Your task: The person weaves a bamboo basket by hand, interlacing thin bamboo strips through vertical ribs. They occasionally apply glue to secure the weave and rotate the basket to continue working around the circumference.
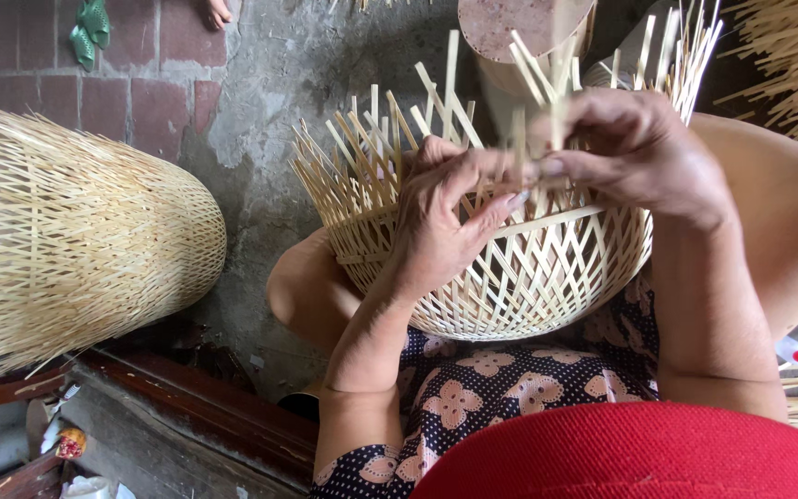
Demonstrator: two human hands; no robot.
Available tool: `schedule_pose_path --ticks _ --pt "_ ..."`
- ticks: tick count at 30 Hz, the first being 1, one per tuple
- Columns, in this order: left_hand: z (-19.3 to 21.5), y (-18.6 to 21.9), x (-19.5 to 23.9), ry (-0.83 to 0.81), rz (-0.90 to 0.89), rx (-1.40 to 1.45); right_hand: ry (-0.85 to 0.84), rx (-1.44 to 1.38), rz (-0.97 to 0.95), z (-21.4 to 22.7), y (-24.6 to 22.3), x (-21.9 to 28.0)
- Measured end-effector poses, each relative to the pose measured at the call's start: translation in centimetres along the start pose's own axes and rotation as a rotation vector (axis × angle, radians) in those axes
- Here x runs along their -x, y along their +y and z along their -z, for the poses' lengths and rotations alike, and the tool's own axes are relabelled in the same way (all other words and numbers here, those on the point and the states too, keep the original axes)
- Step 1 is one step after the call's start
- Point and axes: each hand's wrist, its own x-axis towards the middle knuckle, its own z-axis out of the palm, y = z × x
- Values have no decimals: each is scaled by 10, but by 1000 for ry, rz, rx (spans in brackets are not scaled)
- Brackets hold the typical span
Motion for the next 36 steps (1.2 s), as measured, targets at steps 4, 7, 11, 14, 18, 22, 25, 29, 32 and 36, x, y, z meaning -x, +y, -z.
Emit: schedule_pose_path --ticks 4,7,11,14,18,22,25,29,32,36 --pt "-7 1 -1 4 -45 -3 155 -2 -40 -6 9 11" --pt "-14 4 -5 -43 33 -70 116 -105 62 9 7 19" --pt "-8 3 -2 -71 -30 32 23 71 35 18 -13 28" --pt "-7 1 2 -88 -25 53 93 83 -140 1 -19 19" --pt "-11 -2 2 -111 -32 128 155 853 -145 -27 -13 7" --pt "-5 1 1 -83 -67 87 51 443 9 -15 -5 9" --pt "-6 -2 -1 -66 -65 109 -49 -34 91 10 -2 20" --pt "-9 -5 2 -71 -75 78 -93 -92 21 18 2 22" --pt "-11 -5 3 -45 -128 0 52 31 -27 -4 1 24" --pt "-14 1 2 -80 -33 48 105 170 -158 -2 -12 15"
